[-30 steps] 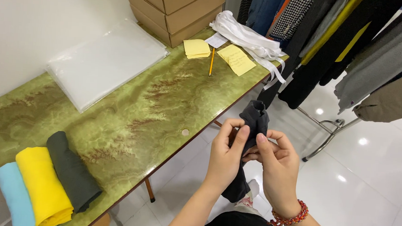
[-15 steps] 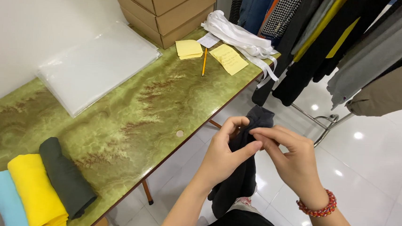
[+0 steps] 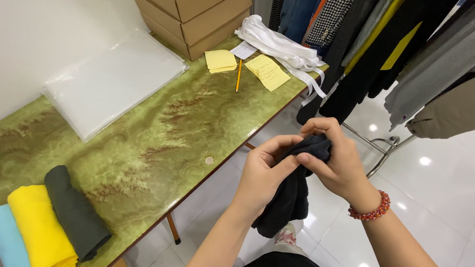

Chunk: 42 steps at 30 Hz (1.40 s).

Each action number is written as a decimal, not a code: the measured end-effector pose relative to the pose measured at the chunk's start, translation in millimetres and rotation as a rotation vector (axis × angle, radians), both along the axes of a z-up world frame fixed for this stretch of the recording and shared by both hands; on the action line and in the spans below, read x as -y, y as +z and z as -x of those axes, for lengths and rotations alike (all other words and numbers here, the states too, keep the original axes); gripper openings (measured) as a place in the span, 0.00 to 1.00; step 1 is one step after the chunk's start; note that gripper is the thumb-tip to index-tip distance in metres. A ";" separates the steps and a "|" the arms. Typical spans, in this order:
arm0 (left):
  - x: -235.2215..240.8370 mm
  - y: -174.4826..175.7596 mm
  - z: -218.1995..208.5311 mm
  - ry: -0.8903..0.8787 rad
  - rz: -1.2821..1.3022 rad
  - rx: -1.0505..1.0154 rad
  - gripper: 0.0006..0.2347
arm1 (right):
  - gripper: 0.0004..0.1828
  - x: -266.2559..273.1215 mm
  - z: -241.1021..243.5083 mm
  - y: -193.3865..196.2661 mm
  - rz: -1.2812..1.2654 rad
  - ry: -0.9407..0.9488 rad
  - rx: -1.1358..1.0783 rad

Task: Removing shirts from hangers and folding them on a table

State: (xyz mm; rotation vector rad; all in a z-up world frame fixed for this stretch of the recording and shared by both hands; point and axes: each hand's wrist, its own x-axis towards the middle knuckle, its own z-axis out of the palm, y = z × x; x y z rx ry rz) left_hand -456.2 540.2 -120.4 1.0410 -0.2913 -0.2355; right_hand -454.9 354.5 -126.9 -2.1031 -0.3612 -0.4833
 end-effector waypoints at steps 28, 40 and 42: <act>-45.8 -27.7 -23.3 0.707 -0.780 1.211 0.09 | 0.16 -3.9 15.4 149.6 0.479 -0.143 0.062; -6.5 -12.8 -14.7 0.701 -0.937 0.850 0.23 | 0.14 -4.7 21.9 155.0 0.551 -0.051 0.084; -3.4 -16.4 -13.8 0.600 -0.942 0.807 0.27 | 0.14 -6.1 20.3 156.1 0.563 -0.067 0.045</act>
